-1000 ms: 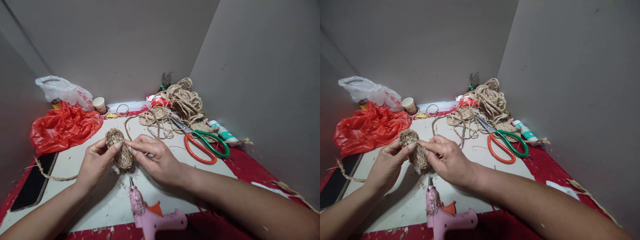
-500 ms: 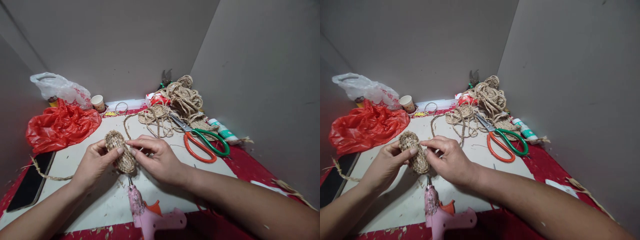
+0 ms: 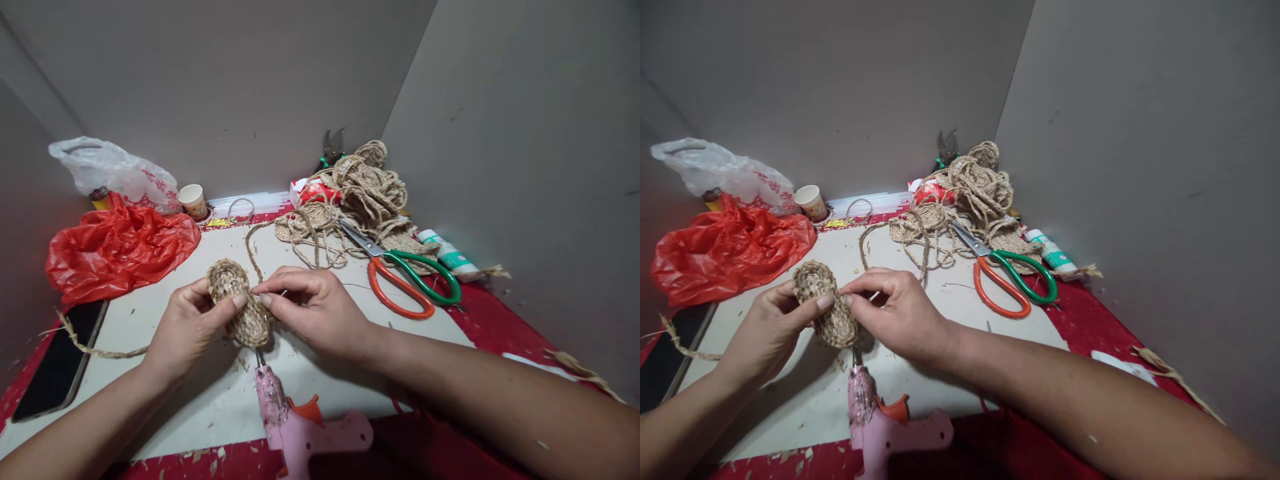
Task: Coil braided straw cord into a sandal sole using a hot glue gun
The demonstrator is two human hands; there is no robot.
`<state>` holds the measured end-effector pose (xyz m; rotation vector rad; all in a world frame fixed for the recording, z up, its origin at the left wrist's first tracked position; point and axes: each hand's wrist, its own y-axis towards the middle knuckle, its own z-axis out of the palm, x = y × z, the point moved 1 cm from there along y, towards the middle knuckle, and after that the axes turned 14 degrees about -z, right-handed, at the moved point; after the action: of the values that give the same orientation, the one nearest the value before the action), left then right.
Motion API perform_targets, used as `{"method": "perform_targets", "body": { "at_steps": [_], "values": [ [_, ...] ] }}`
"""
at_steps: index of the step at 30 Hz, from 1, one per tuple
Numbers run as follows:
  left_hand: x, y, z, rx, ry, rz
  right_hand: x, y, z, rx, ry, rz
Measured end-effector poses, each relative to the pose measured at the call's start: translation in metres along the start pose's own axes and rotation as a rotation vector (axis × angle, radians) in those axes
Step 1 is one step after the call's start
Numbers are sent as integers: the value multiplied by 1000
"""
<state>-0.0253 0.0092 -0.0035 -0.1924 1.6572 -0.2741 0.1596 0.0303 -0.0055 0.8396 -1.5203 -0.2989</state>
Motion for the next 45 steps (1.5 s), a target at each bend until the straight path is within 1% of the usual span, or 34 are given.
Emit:
{"method": "perform_targets", "body": {
  "at_steps": [4,7,9,12,14,16,19,22,25,31,34,37,41,43,45],
  "values": [
    [1,0,1,11,-16,-8,0,-2,0,21,-84,-151],
    [2,1,3,17,-53,-24,-3,-4,2,41,-120,-217],
    [3,3,4,18,-87,-44,-5,-5,3,60,-125,-224],
    [1,4,6,-3,-133,-64,-6,-5,3,87,-132,-179],
    [-1,4,6,-23,-173,-59,-4,-4,2,105,-152,-160],
    [-3,3,7,-40,-202,-45,0,-5,3,129,-190,-182],
    [-4,2,8,-78,-215,-31,6,-7,6,208,-295,-211],
    [-4,1,9,-90,-217,-47,8,-10,10,301,-421,-197],
    [-6,-3,9,-47,-207,-29,7,-9,10,297,-478,-240],
    [-13,-11,5,101,-236,113,8,-6,4,160,-458,-358],
    [-11,-7,1,185,-228,113,12,-4,2,121,-413,-394],
    [-6,-2,-4,284,-209,79,15,-3,1,125,-354,-425],
    [-4,1,-7,399,-197,112,20,-3,2,153,-314,-430],
    [-5,0,-7,427,-181,118,21,-4,2,160,-299,-430],
    [-5,-1,-7,421,-171,124,22,-4,1,159,-290,-433]
  ]
}}
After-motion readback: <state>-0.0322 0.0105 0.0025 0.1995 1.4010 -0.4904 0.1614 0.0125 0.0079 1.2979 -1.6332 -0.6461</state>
